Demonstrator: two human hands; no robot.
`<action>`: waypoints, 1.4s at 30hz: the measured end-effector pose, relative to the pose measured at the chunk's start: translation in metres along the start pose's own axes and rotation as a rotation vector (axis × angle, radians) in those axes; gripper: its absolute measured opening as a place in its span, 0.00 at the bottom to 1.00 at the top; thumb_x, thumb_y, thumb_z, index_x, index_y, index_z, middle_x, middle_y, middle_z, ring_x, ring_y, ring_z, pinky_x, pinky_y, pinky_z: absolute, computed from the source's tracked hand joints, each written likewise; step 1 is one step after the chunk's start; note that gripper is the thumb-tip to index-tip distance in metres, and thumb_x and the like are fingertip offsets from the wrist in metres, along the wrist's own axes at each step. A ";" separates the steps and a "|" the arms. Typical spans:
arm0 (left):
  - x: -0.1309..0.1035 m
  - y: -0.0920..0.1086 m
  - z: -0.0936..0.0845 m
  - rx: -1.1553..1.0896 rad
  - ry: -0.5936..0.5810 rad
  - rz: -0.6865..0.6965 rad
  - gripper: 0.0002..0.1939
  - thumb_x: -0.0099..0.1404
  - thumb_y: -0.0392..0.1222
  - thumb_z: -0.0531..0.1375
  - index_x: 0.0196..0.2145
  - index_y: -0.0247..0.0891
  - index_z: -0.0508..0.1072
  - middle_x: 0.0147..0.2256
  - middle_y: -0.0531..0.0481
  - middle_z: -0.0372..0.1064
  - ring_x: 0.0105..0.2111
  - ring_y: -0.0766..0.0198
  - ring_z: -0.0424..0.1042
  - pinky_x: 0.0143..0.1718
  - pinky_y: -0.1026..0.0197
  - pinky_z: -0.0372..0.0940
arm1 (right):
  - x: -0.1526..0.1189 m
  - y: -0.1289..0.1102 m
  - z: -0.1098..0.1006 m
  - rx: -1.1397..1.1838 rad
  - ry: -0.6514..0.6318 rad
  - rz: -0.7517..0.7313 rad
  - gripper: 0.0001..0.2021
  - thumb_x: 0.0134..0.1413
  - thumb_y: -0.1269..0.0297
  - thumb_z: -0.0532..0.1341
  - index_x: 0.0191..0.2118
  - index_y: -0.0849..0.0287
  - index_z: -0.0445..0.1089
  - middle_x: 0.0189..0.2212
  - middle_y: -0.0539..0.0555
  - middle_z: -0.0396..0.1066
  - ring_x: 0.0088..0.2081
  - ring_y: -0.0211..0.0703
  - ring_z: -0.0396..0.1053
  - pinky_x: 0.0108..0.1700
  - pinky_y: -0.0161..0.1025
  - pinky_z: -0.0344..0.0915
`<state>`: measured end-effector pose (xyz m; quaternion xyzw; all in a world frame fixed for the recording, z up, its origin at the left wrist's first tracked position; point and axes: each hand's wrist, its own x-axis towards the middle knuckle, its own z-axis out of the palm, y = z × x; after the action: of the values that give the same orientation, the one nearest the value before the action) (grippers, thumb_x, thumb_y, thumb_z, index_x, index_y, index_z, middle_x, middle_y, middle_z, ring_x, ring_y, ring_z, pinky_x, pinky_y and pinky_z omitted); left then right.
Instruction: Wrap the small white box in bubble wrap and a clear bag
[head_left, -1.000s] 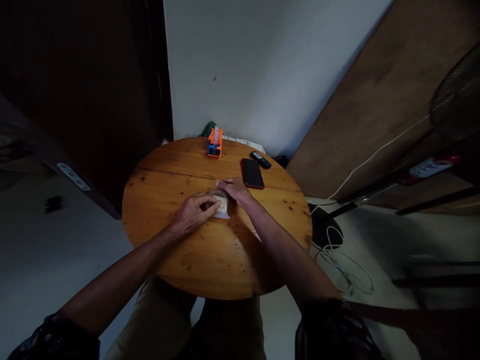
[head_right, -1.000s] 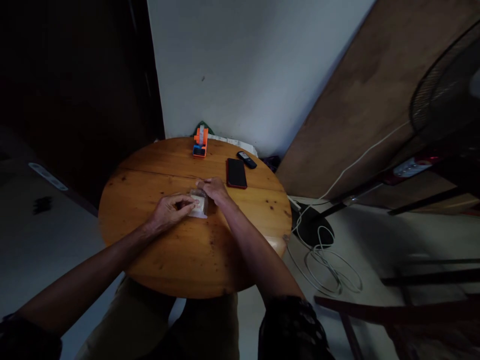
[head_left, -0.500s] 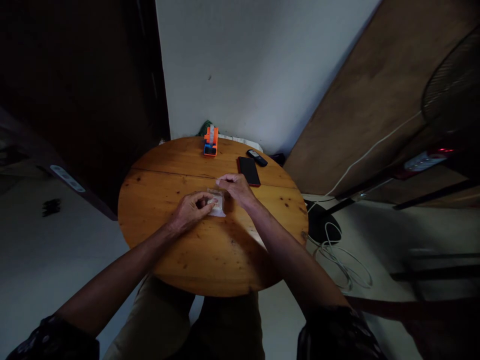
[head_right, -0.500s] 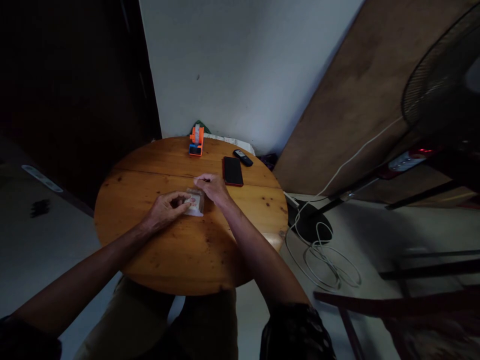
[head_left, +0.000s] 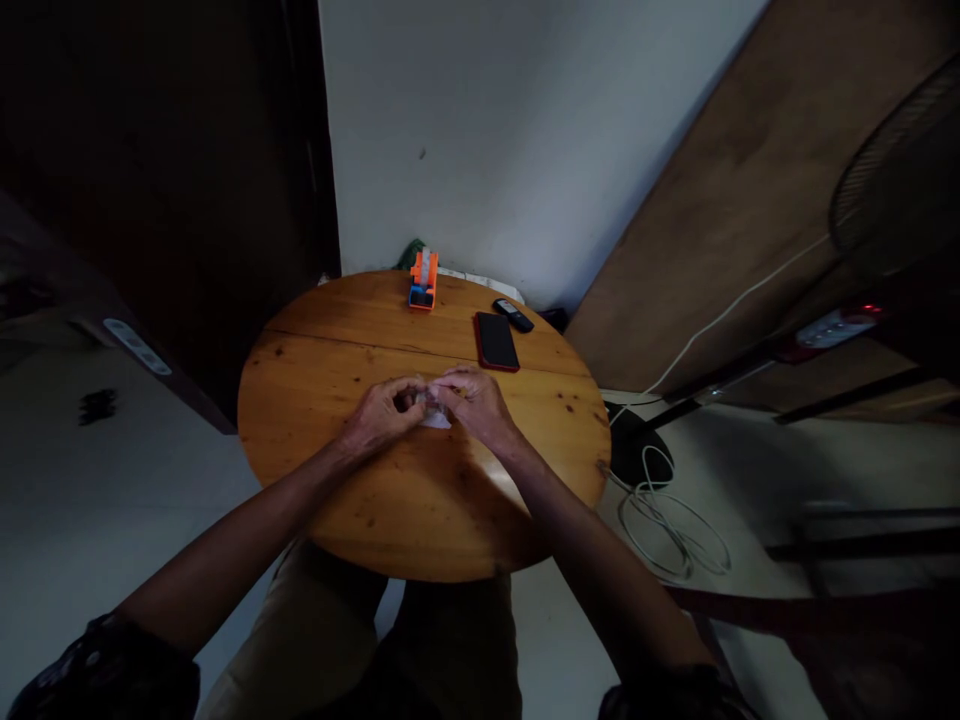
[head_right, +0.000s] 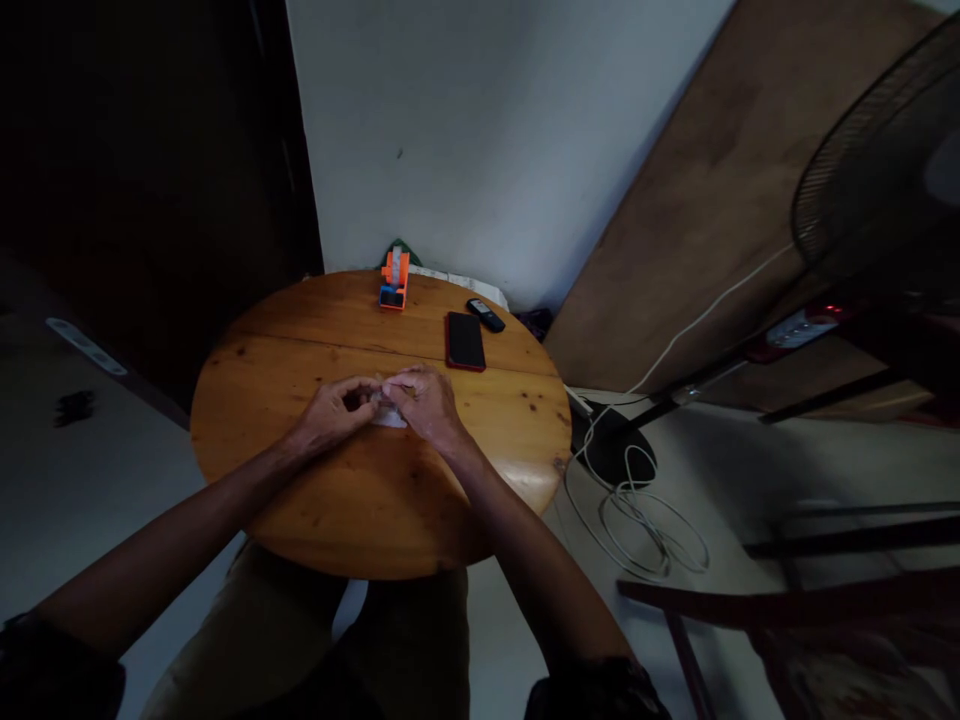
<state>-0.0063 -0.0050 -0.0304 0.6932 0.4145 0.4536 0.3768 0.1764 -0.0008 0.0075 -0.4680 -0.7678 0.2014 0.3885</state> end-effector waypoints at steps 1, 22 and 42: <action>0.000 -0.001 0.000 -0.011 -0.005 0.003 0.12 0.58 0.44 0.62 0.38 0.37 0.78 0.24 0.57 0.63 0.24 0.70 0.60 0.27 0.67 0.56 | -0.002 0.001 0.001 -0.018 0.007 -0.004 0.08 0.56 0.64 0.64 0.32 0.52 0.82 0.31 0.51 0.78 0.40 0.45 0.74 0.45 0.41 0.68; 0.002 0.006 -0.007 -0.045 -0.046 -0.096 0.21 0.54 0.43 0.63 0.47 0.35 0.77 0.27 0.56 0.66 0.28 0.68 0.65 0.32 0.66 0.63 | -0.022 -0.009 0.004 -0.359 0.040 -0.113 0.07 0.60 0.66 0.64 0.38 0.51 0.81 0.39 0.52 0.77 0.44 0.46 0.68 0.47 0.46 0.56; 0.003 0.007 -0.008 -0.044 -0.075 -0.094 0.21 0.54 0.45 0.62 0.46 0.37 0.76 0.28 0.55 0.65 0.29 0.68 0.64 0.33 0.65 0.62 | -0.019 -0.006 0.002 -0.354 0.016 -0.196 0.08 0.62 0.66 0.61 0.36 0.52 0.79 0.41 0.51 0.81 0.46 0.44 0.74 0.57 0.48 0.54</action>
<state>-0.0110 -0.0043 -0.0206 0.6810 0.4222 0.4179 0.4282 0.1760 -0.0208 0.0023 -0.4537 -0.8300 0.0207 0.3239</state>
